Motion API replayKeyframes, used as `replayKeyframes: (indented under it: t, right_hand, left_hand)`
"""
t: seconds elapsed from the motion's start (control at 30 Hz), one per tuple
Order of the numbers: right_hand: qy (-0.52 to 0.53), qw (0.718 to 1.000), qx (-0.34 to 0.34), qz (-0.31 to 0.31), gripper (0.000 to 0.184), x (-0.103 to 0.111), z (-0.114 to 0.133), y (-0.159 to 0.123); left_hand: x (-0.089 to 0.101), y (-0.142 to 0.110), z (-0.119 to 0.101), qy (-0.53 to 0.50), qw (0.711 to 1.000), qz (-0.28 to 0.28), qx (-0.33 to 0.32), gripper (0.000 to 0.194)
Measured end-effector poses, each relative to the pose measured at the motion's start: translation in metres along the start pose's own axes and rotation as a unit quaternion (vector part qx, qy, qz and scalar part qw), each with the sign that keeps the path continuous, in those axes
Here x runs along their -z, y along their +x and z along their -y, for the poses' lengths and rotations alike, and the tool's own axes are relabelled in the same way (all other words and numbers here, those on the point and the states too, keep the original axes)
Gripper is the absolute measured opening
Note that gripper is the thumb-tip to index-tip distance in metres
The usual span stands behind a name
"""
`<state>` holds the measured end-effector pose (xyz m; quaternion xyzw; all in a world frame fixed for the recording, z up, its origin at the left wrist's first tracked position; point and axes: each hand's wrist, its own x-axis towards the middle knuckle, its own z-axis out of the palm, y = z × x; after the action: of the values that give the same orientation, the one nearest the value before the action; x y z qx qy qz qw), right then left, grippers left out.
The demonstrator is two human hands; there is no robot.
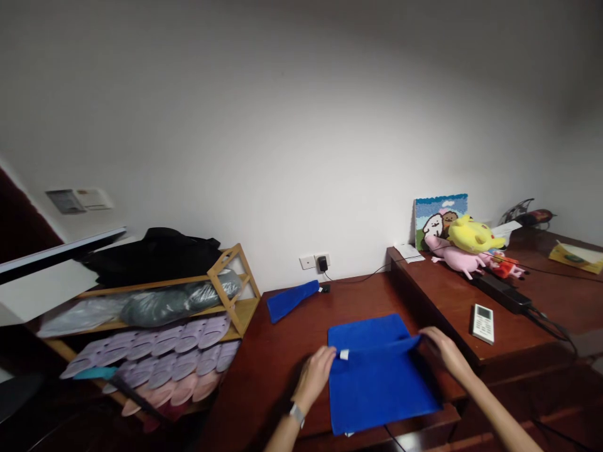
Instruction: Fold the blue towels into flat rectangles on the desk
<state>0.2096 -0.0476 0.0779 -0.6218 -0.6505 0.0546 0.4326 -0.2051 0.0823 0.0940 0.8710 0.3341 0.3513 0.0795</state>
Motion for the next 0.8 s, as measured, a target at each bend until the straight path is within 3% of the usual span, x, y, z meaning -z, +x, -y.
replayKeyframes:
  t: [0.2, 0.27, 0.33, 0.43, 0.57, 0.8]
  right_hand:
    - [-0.061, 0.996, 0.018, -0.06, 0.034, 0.029, 0.031, 0.155]
    - [-0.065, 0.995, 0.023, -0.07, 0.034, 0.038, 0.037, 0.188]
    - [-0.067, 0.994, 0.03, -0.077, 0.036, 0.049, 0.043, 0.205]
    - [-0.066, 0.993, 0.055, -0.078, 0.037, 0.068, 0.054, 0.203]
    - [-0.062, 0.993, 0.079, -0.06, 0.036, 0.09, 0.068, 0.177]
    - [-0.066, 0.993, 0.089, -0.044, 0.032, 0.098, 0.065, 0.155]
  left_hand:
    - [0.036, 0.156, 0.016, -0.022, 0.997, -0.072, 0.031, 0.039]
    - [0.049, 0.19, 0.019, -0.019, 0.995, -0.093, 0.035, 0.038]
    - [0.064, 0.208, 0.019, -0.015, 0.993, -0.111, 0.031, 0.035]
    - [0.088, 0.209, 0.012, -0.011, 0.992, -0.122, 0.011, 0.032]
    - [0.109, 0.186, -0.003, -0.003, 0.992, -0.121, -0.023, 0.031]
    - [0.109, 0.169, -0.015, -0.01, 0.997, -0.077, -0.025, 0.03]
